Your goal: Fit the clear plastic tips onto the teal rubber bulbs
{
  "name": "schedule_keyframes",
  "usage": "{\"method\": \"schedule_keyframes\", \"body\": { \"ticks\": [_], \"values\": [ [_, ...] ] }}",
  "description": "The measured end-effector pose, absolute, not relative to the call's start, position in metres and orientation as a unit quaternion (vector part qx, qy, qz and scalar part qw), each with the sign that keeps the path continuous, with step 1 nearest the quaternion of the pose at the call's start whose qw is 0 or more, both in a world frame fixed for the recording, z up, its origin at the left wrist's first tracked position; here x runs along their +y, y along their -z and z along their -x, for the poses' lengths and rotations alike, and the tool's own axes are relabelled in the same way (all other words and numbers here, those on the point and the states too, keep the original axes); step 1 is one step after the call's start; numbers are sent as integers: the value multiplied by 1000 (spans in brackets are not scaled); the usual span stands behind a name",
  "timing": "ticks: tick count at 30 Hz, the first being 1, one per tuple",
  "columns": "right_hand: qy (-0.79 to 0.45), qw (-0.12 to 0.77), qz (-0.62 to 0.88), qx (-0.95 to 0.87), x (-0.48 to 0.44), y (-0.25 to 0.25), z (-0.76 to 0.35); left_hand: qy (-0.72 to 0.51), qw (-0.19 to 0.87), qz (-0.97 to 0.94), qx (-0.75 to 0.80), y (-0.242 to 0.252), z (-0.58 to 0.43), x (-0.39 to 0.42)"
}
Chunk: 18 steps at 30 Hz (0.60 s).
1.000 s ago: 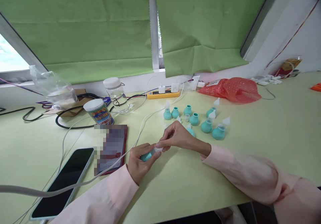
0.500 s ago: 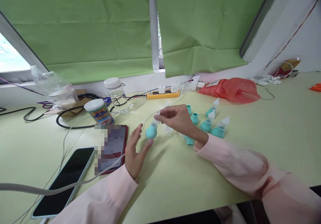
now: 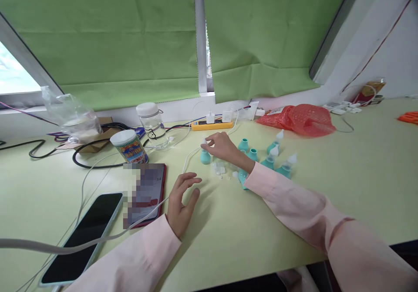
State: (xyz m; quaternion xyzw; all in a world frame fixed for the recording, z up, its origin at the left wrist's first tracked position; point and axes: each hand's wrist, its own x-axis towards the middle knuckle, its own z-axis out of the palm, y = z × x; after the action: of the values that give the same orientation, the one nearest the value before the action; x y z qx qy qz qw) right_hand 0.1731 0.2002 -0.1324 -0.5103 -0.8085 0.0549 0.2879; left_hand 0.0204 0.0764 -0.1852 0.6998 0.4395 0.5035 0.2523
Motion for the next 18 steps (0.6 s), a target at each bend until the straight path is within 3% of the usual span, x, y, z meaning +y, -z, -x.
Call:
{"method": "schedule_keyframes", "body": {
  "ticks": [5, 13, 18],
  "values": [
    [-29, 257, 509, -821, 189, 115, -192, -497, 260, -704, 436, 185, -21, 77],
    [-32, 45, 369, -928, 167, 136, -218, -478, 246, -726, 429, 183, -23, 76],
    [-14, 38, 357, -933, 169, 150, -215, -468, 234, -733, 435, 181, -23, 76]
  ]
}}
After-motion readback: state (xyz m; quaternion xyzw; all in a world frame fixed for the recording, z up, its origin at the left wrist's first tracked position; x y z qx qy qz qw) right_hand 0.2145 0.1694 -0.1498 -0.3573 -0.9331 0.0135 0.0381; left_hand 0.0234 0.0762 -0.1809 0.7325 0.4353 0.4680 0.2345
